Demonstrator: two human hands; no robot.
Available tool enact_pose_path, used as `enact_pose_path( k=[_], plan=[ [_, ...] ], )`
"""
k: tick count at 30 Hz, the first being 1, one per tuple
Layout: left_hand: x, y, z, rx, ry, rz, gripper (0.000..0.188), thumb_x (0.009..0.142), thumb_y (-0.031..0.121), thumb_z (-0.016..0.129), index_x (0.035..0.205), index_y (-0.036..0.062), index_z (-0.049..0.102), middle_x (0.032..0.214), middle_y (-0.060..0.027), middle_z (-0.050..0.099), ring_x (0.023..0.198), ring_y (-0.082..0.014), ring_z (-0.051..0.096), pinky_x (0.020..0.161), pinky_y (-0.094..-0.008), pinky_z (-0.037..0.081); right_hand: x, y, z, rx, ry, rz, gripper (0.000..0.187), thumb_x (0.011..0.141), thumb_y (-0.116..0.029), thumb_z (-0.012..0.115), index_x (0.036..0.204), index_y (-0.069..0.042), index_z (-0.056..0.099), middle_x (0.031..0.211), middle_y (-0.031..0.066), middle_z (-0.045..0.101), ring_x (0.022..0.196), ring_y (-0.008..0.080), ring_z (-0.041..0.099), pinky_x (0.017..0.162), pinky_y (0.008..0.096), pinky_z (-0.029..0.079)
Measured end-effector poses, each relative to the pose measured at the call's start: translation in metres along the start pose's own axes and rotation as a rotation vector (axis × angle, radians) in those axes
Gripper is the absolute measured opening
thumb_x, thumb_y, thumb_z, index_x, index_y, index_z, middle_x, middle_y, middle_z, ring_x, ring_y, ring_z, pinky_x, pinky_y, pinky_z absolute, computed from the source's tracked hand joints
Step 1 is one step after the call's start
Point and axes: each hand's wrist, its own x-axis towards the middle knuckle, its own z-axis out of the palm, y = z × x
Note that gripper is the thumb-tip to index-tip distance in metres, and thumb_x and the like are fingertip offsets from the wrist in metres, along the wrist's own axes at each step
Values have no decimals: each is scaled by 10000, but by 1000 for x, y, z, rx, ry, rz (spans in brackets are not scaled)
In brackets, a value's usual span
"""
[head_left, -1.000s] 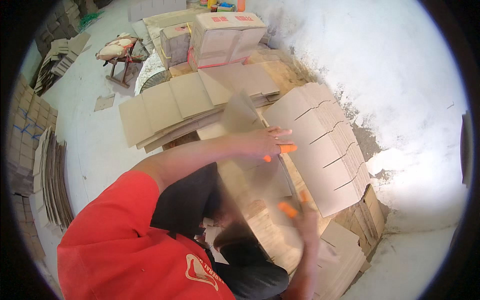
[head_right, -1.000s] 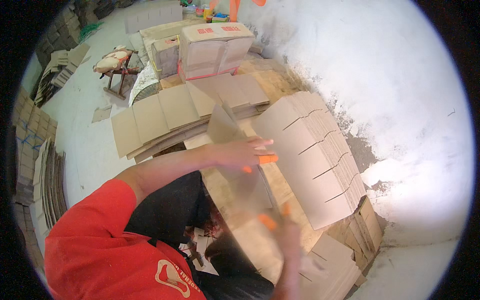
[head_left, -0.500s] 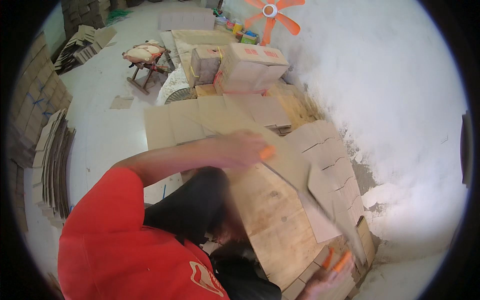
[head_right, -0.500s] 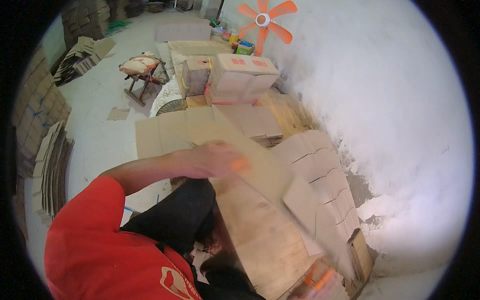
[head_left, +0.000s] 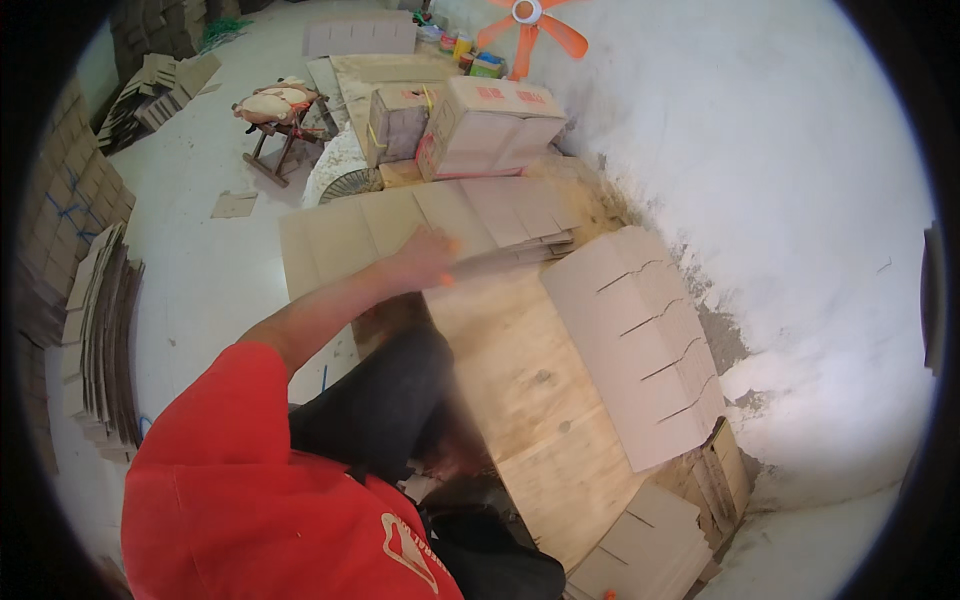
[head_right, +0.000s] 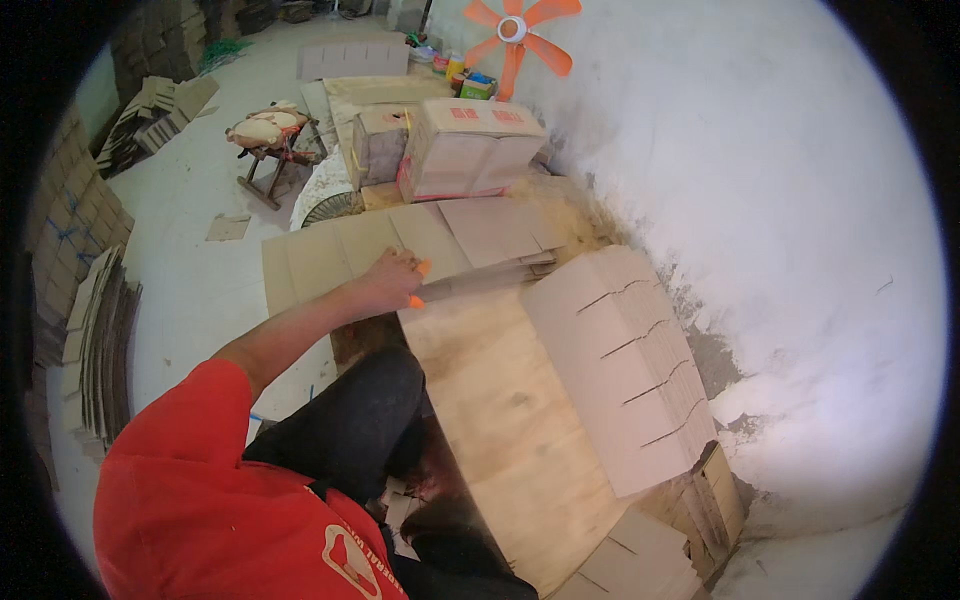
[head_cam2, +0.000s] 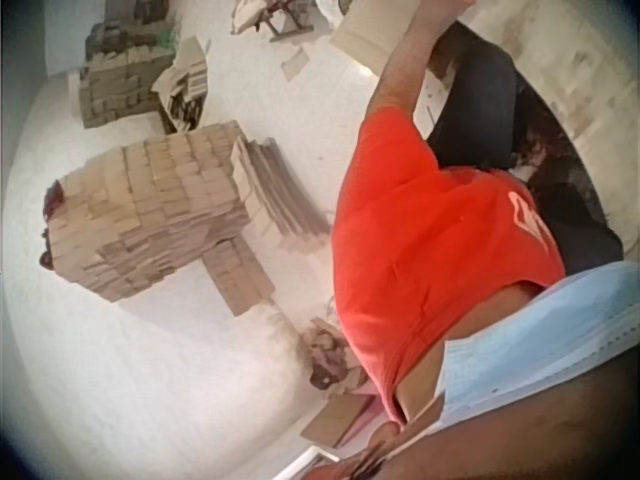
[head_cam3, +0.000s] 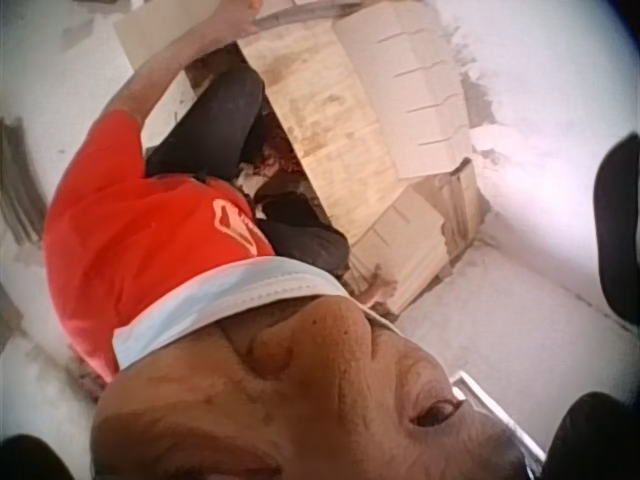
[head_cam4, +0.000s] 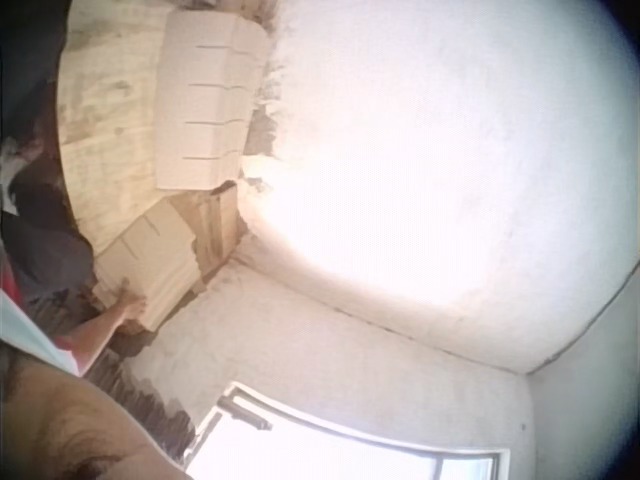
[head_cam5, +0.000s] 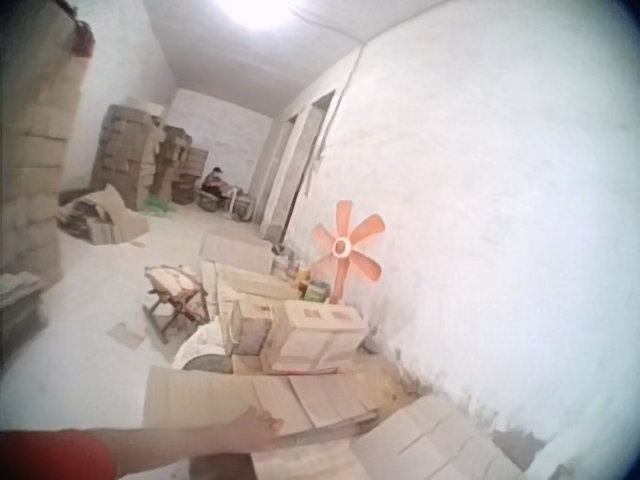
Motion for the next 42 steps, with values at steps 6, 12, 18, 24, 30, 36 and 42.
enact_pose_path(
  k=[6, 12, 18, 24, 30, 36, 42],
  plan=[
    [58, 90, 6, -186, -94, 250, 432, 812, 312, 697, 1099, 14, 572, 892, -158, 655, 984, -316, 596, 822, -462, 436, 77, 170, 92, -68, 1080, -317, 928, 789, -690, 618, 1322, 61, 505, 1135, 321, 601, 915, 458, 637, 744, 579, 526],
    [91, 146, -10, -282, 45, 339, 388, 793, 225, 710, 1114, 37, 600, 878, -148, 632, 953, -330, 586, 765, -446, 468, 35, 41, -41, 901, 545, -165, 272, 875, -218, 699, 1012, -11, 589, 843, 116, 615, 680, 203, 554, 591, 367, 497],
    [164, 303, 0, -505, 129, 637, 513, 752, 122, 739, 1210, 44, 523, 975, -131, 607, 1056, -314, 522, 847, -429, 447, -9, -38, -99, 1149, 801, -115, 236, 894, -132, 686, 1063, -13, 572, 935, 79, 649, 743, 143, 596, 648, 266, 509],
    [226, 420, 32, -401, 253, 747, 565, 732, 113, 768, 1215, 47, 484, 1126, -107, 544, 1151, -294, 461, 960, -434, 389, -4, -70, -76, 1594, 828, -331, 285, 831, -9, 715, 1077, 50, 585, 1001, 90, 631, 914, 155, 589, 834, 277, 500],
    [266, 452, 58, -249, 243, 777, 450, 715, 76, 761, 1096, 54, 523, 1085, -103, 546, 1107, -284, 490, 937, -416, 415, -5, -116, -82, 1244, 713, -440, 424, 827, 120, 622, 1244, 70, 561, 1165, 117, 593, 987, 164, 584, 859, 254, 483],
    [279, 450, 49, -301, 135, 799, 266, 778, -3, 643, 1019, 81, 567, 923, -107, 596, 990, -278, 543, 839, -406, 464, -3, -153, -93, 1345, 607, -439, 707, 820, 162, 601, 1461, 23, 335, 1300, 115, 566, 1040, 144, 574, 868, 250, 475],
    [235, 445, 17, -197, 13, 1040, 175, 765, -16, 617, 931, 32, 591, 859, -110, 620, 887, -312, 587, 717, -423, 488, -10, -171, -108, 1183, 601, -452, 779, 823, 122, 613, 1508, -49, 284, 1212, 97, 649, 882, 74, 581, 746, 192, 464]
  ],
)
